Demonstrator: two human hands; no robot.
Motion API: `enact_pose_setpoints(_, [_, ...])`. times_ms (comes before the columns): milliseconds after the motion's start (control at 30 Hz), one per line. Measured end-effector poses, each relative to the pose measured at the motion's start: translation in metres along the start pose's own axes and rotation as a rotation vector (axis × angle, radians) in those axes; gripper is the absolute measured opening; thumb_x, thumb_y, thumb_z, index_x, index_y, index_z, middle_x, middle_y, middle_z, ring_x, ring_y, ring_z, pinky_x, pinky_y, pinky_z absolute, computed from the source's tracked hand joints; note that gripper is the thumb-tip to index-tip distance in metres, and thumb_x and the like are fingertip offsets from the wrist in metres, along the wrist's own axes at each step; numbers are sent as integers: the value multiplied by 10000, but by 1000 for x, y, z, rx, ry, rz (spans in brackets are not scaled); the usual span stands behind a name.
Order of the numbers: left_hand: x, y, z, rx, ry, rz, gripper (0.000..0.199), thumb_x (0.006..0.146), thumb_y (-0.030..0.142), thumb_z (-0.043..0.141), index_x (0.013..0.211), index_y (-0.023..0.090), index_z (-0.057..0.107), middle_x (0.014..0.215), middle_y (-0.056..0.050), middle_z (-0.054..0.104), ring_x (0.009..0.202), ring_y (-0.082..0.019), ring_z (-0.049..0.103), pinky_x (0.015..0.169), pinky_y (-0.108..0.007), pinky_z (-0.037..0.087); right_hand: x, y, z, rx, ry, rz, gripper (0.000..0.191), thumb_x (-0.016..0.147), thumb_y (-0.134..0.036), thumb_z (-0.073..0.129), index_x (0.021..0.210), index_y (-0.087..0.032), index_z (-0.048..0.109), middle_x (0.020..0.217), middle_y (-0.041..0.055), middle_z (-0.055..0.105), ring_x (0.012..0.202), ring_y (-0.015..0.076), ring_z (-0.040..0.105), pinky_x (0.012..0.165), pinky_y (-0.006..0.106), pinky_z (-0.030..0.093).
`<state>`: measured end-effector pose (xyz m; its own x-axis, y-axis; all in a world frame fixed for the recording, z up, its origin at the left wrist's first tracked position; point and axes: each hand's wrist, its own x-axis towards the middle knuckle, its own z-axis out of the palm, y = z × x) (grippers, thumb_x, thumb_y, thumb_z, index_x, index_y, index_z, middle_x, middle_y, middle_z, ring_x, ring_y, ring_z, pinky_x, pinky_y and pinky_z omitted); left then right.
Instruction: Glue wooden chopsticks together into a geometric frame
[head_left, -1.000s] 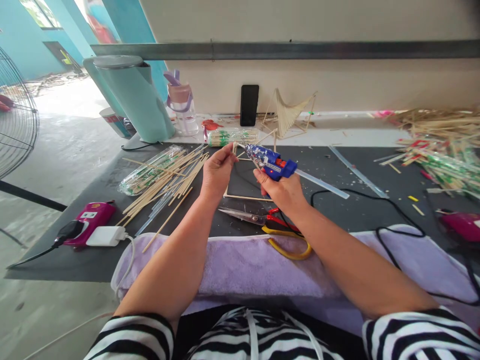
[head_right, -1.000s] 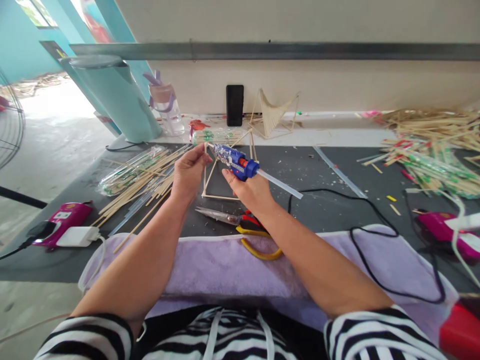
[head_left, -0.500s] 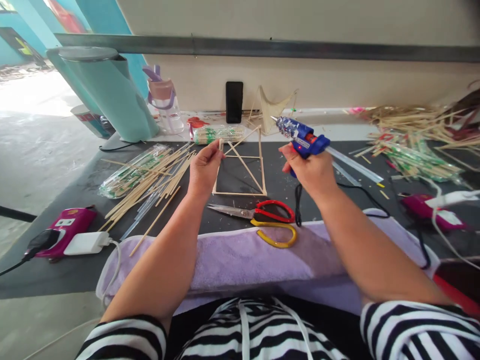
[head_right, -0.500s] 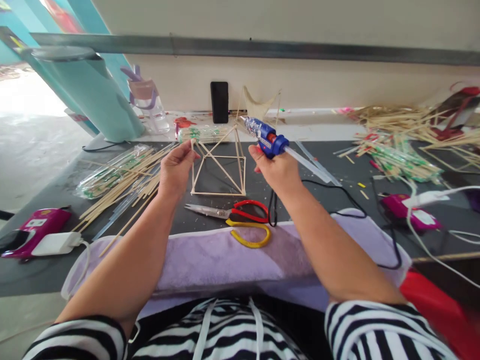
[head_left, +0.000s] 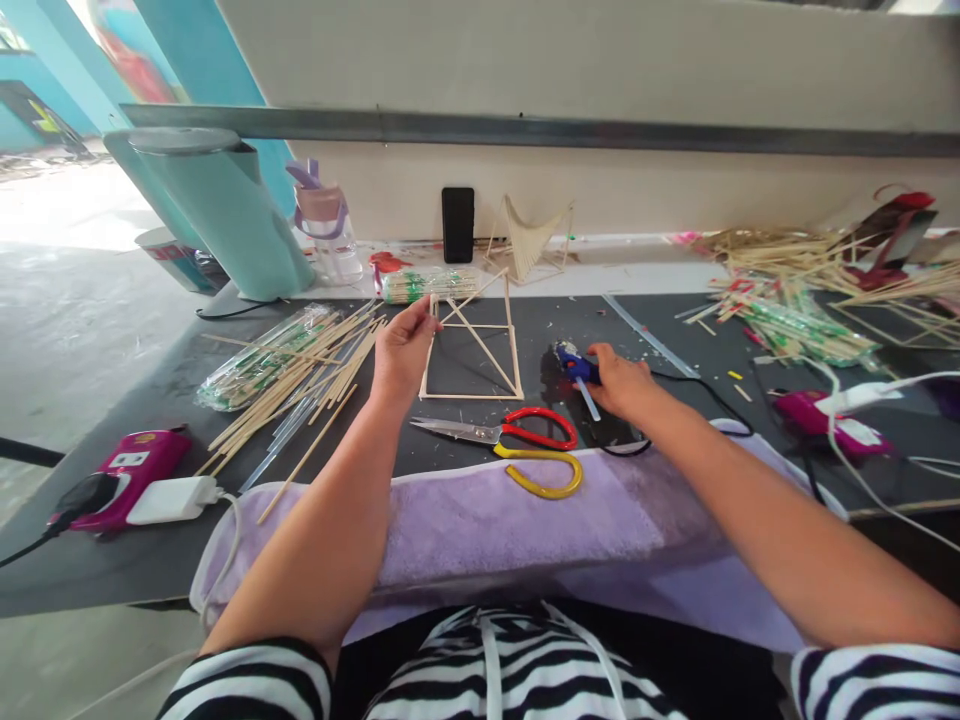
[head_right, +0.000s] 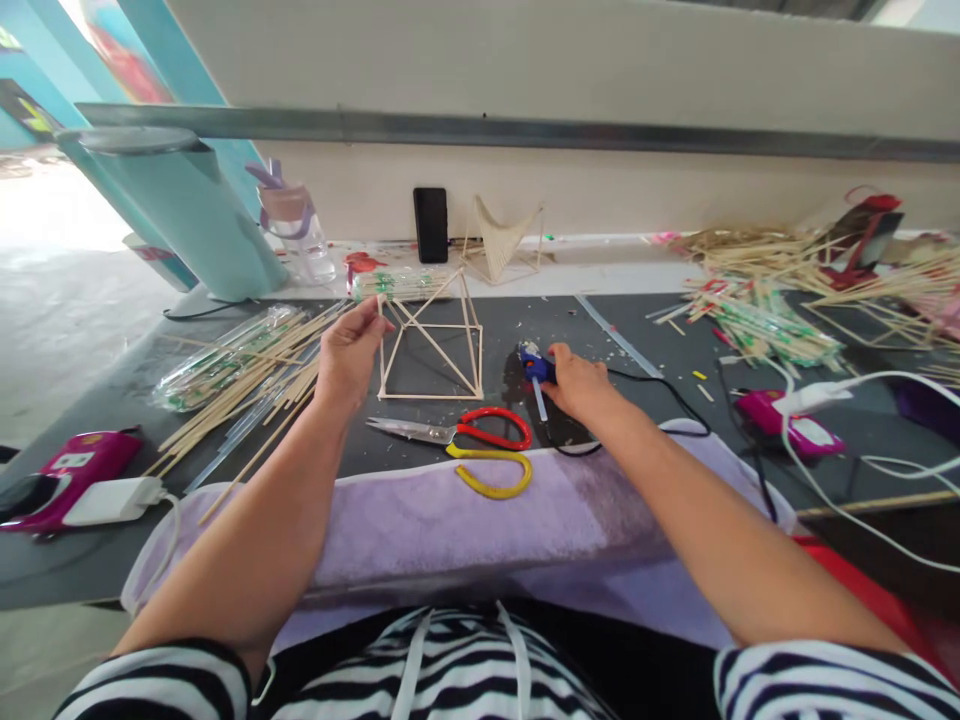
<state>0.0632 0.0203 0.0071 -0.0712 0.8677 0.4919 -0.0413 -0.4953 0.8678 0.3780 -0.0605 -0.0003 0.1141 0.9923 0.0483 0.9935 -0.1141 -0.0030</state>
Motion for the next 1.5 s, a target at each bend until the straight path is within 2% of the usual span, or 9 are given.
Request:
enact_pose_setpoints(133, [0,-1,0,-1,-7,8,329,832,199,641,1146,239,730,774,19,695,738,-90,617,824,-246,490,1,1,-30,-96,-149,-29,666,697,-359,777,1301,-190,553,1154,177,700,1065,389,651,876,547,474])
enact_pose_setpoints(167, [0,-1,0,-5,-4,6,327,829,198,644,1142,239,732,771,18,696,739,-90,618,830,-247,489,-3,-4,-41,-146,-106,-63,654,660,-348,805,1261,-202,594,1135,176,706,1068,411,642,878,572,468])
enact_pose_setpoints(233, [0,0,0,-10,1,0,323,821,196,654,1130,239,736,765,18,698,738,-90,621,827,-244,492,-11,-24,-59,-127,107,-166,518,717,-317,760,1207,-205,633,1120,164,706,1079,402,633,885,568,472])
enact_pose_setpoints(300, [0,1,0,-5,3,0,320,816,205,662,1125,236,738,766,17,701,740,-92,627,817,-240,496,-17,-58,-69,128,281,-271,415,846,-253,627,1255,-184,613,1197,163,677,1031,314,665,877,471,508])
enact_pose_setpoints(400, [-1,3,0,16,7,7,322,811,233,674,1126,227,740,763,12,706,743,-101,636,820,-244,504,-13,-119,-65,464,448,-349,356,893,-213,578,1239,-141,628,1194,161,680,1024,263,675,892,397,525])
enact_pose_setpoints(533, [-2,4,0,58,16,39,332,821,250,671,1146,224,734,785,4,721,761,-109,650,829,-250,519,9,-166,-42,552,465,-347,395,901,-208,586,1281,-105,610,1188,182,688,1049,283,674,908,403,524])
enact_pose_setpoints(633, [-2,5,1,93,6,66,338,836,234,654,1166,228,726,806,-1,732,775,-113,661,843,-259,527,17,-168,-33,554,442,-343,379,909,-209,579,1276,-127,625,1103,149,722,977,270,693,857,380,531])
enact_pose_setpoints(800, [-5,7,4,181,-22,104,362,835,159,628,1180,218,720,816,-3,736,761,-105,658,822,-250,525,17,-158,-27,535,459,-404,239,941,-182,510,1065,-158,713,996,108,742,925,238,688,812,344,507])
enact_pose_setpoints(1500, [-5,8,7,109,-50,82,345,829,137,635,1143,238,736,828,6,737,745,-104,663,808,-259,538,22,-158,-23,536,461,-423,254,936,-184,498,1059,-169,719,957,94,743,924,243,681,783,335,483])
